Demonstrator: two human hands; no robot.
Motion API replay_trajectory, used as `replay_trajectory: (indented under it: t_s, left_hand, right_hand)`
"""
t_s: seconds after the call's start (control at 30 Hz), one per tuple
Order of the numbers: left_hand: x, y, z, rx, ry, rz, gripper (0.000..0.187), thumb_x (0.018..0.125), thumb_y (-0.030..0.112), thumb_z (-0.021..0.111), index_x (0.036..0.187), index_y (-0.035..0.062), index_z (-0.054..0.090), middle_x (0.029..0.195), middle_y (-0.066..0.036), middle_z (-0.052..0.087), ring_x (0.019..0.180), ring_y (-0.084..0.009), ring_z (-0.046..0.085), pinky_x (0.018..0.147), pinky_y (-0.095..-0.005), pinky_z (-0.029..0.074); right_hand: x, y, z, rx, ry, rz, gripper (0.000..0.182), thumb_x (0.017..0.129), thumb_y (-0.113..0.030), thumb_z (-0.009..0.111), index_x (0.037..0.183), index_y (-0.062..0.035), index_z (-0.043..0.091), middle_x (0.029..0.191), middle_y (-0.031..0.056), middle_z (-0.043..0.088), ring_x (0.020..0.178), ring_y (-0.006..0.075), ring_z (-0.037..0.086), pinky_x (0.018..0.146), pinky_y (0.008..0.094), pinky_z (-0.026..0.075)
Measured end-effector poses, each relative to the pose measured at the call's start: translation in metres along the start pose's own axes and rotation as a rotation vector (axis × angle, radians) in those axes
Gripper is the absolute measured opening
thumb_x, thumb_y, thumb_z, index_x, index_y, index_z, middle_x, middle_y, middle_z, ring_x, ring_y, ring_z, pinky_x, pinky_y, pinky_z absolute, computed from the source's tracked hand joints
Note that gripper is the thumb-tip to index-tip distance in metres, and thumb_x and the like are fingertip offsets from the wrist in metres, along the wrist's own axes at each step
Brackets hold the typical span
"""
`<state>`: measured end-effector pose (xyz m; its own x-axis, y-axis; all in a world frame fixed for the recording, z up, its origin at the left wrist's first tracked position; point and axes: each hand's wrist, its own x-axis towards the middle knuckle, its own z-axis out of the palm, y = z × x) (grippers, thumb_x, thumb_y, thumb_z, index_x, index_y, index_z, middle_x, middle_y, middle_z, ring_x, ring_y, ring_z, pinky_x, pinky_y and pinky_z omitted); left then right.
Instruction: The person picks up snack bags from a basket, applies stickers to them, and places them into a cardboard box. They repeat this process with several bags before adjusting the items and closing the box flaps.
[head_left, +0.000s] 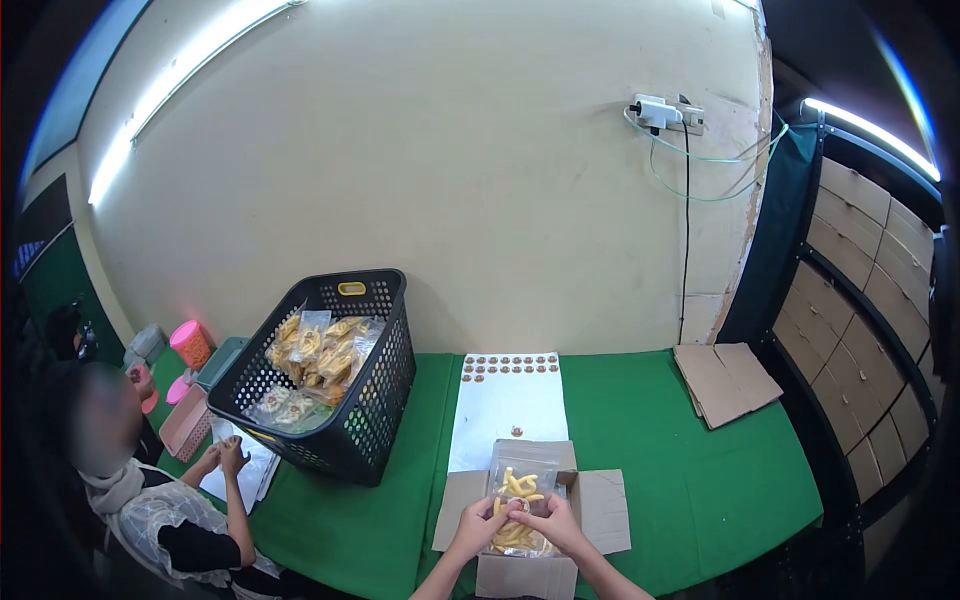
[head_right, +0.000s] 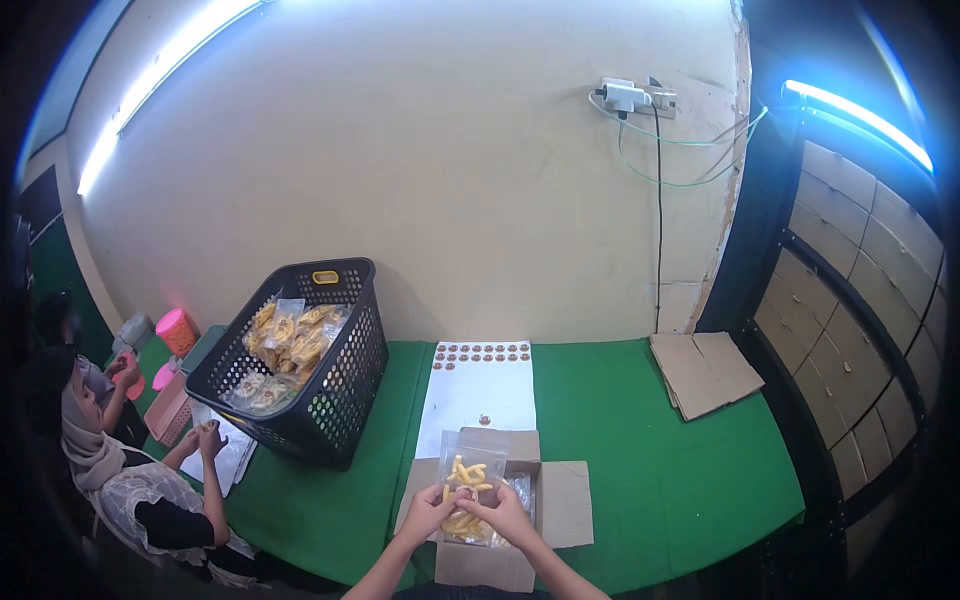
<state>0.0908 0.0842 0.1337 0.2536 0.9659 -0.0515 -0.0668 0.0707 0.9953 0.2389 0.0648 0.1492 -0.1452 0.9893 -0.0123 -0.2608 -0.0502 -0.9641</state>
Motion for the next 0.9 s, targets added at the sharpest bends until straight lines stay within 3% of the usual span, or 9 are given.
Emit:
replay_trajectory:
  t_s: [0.17, 0.3, 0.47, 0.77, 0.9]
  left_hand:
    - [0.004, -0.017, -0.009, 0.293, -0.066, -0.055, 0.026, 0.083, 0.023, 0.058, 0.095, -0.0002, 0.062, 0.080, -0.002, 0.061, 0.072, -0.0049, 0.054, 0.062, -0.0197, 0.044]
    - [0.006, -0.020, -0.007, 0.215, -0.095, -0.051, 0.027, 0.083, 0.024, 0.057, 0.094, 0.0003, 0.062, 0.079, -0.001, 0.061, 0.073, -0.0053, 0.054, 0.063, -0.0202, 0.044]
    - [0.007, -0.019, 0.004, -0.120, -0.092, -0.092, 0.029, 0.083, 0.023, 0.058, 0.102, 0.0005, 0.057, 0.088, -0.002, 0.060, 0.077, -0.0059, 0.054, 0.066, -0.0211, 0.045]
    - [-0.001, -0.006, 0.004, 0.058, -0.170, -0.026, 0.032, 0.080, 0.018, 0.062, 0.105, 0.0007, 0.053, 0.090, -0.002, 0.058, 0.078, -0.0059, 0.054, 0.067, -0.0208, 0.046]
    - [0.001, -0.015, 0.003, 0.026, -0.099, -0.028, 0.028, 0.081, 0.022, 0.061, 0.100, 0.0006, 0.058, 0.080, 0.000, 0.059, 0.069, -0.0040, 0.052, 0.060, -0.0188, 0.043]
  right_hand:
    - [-0.003, -0.007, -0.013, -0.112, -0.076, 0.089, 0.031, 0.076, -0.014, 0.065, 0.101, 0.0020, 0.053, 0.091, 0.0052, 0.060, 0.078, 0.0080, 0.057, 0.068, 0.0220, 0.046]
    - [-0.005, -0.017, -0.019, -0.187, -0.120, 0.170, 0.030, 0.077, -0.017, 0.064, 0.098, 0.0028, 0.054, 0.087, 0.0045, 0.061, 0.075, 0.0072, 0.056, 0.066, 0.0206, 0.045]
    - [0.000, -0.011, -0.020, -0.059, -0.064, 0.075, 0.024, 0.080, -0.016, 0.061, 0.095, 0.0026, 0.057, 0.082, 0.0044, 0.061, 0.072, 0.0070, 0.056, 0.067, 0.0204, 0.045]
    - [0.008, 0.010, -0.014, 0.019, 0.080, -0.037, 0.024, 0.082, -0.016, 0.058, 0.097, 0.0027, 0.056, 0.081, 0.0037, 0.061, 0.070, 0.0068, 0.056, 0.060, 0.0199, 0.046]
    - [0.007, 0.017, -0.013, -0.097, 0.108, -0.091, 0.023, 0.083, -0.015, 0.057, 0.098, 0.0025, 0.056, 0.081, 0.0037, 0.061, 0.069, 0.0072, 0.056, 0.060, 0.0207, 0.046]
